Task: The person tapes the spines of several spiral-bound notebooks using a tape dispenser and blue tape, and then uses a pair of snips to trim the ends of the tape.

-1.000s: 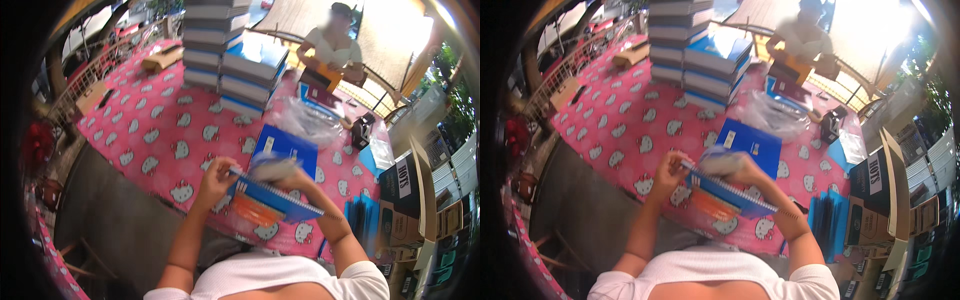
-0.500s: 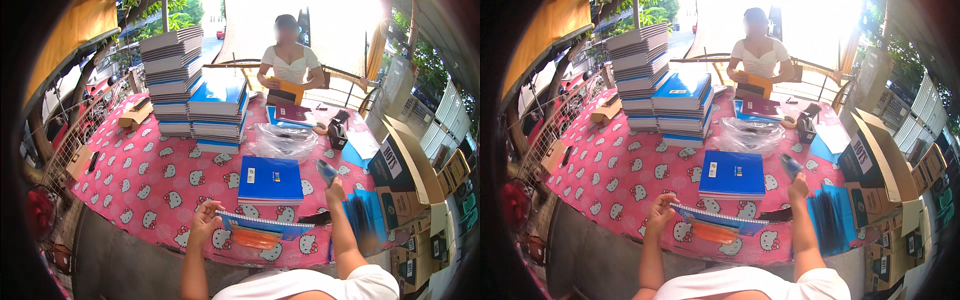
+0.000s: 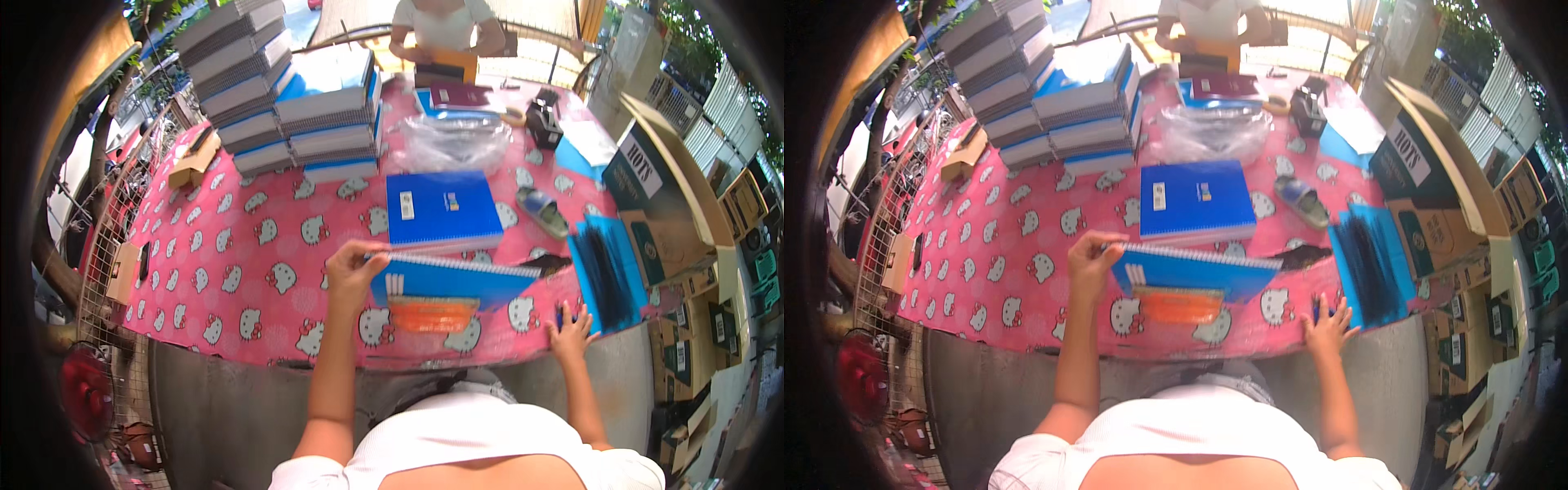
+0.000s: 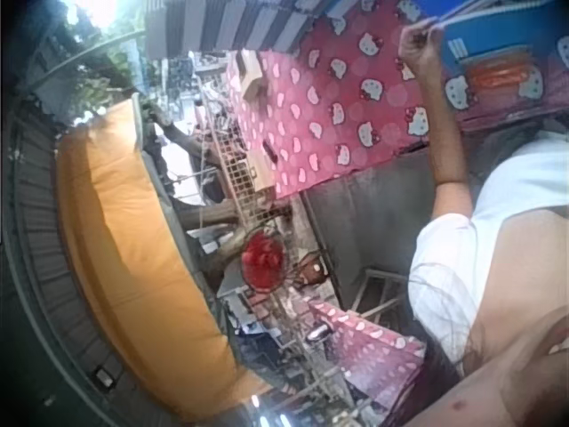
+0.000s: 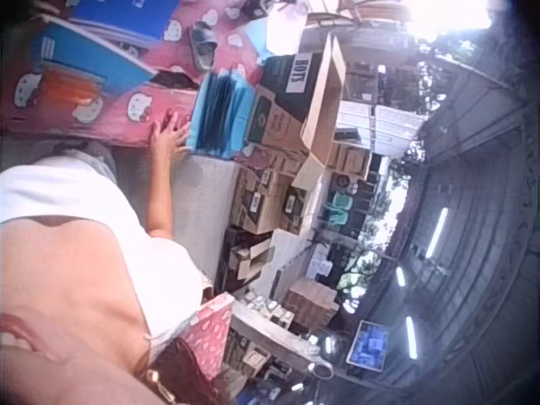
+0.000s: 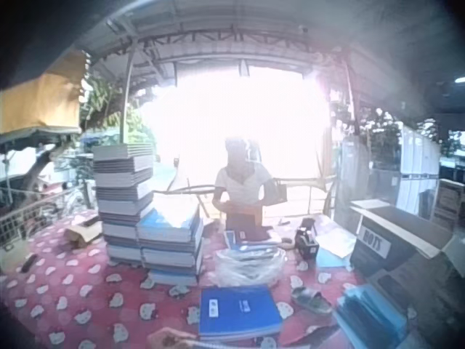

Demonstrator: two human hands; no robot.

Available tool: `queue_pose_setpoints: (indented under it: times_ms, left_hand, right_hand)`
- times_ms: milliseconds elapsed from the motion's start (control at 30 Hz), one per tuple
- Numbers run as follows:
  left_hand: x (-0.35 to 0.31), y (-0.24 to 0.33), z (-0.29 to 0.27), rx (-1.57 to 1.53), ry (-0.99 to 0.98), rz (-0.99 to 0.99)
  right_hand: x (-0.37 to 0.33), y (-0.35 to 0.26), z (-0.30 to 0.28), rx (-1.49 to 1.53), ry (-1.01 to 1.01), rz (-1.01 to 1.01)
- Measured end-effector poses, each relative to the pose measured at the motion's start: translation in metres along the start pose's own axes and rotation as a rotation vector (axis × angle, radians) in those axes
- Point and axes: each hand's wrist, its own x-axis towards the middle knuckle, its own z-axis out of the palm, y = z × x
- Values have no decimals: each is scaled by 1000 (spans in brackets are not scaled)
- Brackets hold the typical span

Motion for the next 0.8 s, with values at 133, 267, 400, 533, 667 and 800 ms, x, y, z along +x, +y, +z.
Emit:
queue_pose_setpoints:
  times_ms: [133,267,400,533,667,800]
  left_hand:
    - [3,16,45,-52,-70,208]
    - [-12,30,79,68,-63,360]
    - [-21,29,100,203,-96,588]
    - [-29,38,107,242,-109,597]
    - [-28,38,107,190,-112,552]
    - [-26,42,105,248,-195,668]
  right_hand:
    - [-25,27,-9,241,44,-120]
    - [-81,-78,-137,900,162,-249]
    - [-92,-150,-194,840,440,-688]
    - [-88,-153,-194,821,391,-659]
    - [-77,-150,-194,792,410,-730]
    - [-62,-133,-185,1423,-627,-329]
